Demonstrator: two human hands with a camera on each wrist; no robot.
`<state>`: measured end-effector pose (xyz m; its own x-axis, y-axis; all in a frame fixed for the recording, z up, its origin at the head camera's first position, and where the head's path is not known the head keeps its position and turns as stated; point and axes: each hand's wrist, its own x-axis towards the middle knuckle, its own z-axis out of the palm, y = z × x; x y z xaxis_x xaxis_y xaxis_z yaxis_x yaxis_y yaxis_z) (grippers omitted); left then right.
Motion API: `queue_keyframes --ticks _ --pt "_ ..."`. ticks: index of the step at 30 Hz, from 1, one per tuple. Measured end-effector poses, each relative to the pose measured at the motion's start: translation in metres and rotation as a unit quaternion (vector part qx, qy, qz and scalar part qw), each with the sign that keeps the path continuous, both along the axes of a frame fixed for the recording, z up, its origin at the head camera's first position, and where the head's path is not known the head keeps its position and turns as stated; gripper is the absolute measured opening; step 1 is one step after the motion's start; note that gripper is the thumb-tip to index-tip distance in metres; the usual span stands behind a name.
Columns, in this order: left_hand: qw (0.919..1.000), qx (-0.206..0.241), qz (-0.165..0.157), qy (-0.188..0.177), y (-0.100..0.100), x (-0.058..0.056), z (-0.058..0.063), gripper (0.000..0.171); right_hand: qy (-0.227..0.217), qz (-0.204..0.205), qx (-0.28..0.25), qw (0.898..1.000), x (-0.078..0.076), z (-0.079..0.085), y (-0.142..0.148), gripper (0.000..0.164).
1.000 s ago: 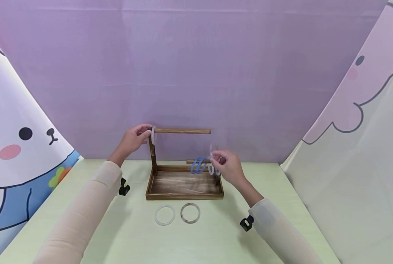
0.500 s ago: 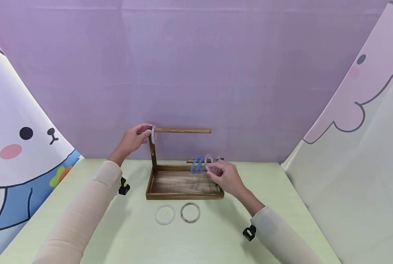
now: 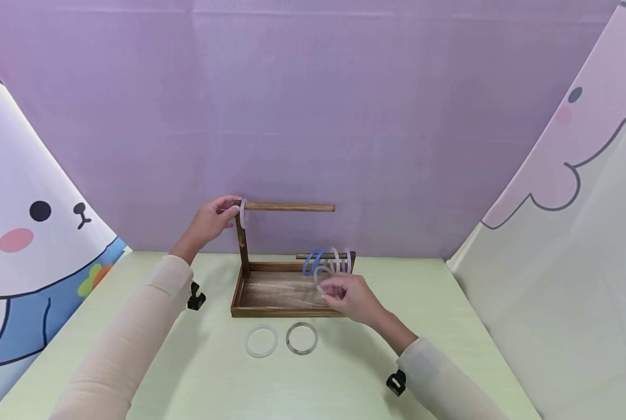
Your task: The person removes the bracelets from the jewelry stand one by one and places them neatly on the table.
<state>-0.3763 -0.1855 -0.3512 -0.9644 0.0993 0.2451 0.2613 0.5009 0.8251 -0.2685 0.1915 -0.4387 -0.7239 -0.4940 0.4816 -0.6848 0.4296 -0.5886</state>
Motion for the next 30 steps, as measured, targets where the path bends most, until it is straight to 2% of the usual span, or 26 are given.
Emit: queue_keyframes --ticks 10,25,30 --pt "1.0000 0.004 -0.003 -0.002 0.002 0.001 0.000 0.038 -0.043 0.039 0.057 0.997 0.010 -0.012 0.000 0.015" --pt "1.0000 0.005 -0.001 -0.006 0.005 0.001 0.000 0.037 -0.028 0.078 0.129 0.988 0.012 -0.031 0.009 0.015" --pt "1.0000 0.000 0.002 0.000 0.006 0.001 0.000 0.037 -0.042 0.083 0.146 0.985 0.014 -0.037 0.011 0.014"
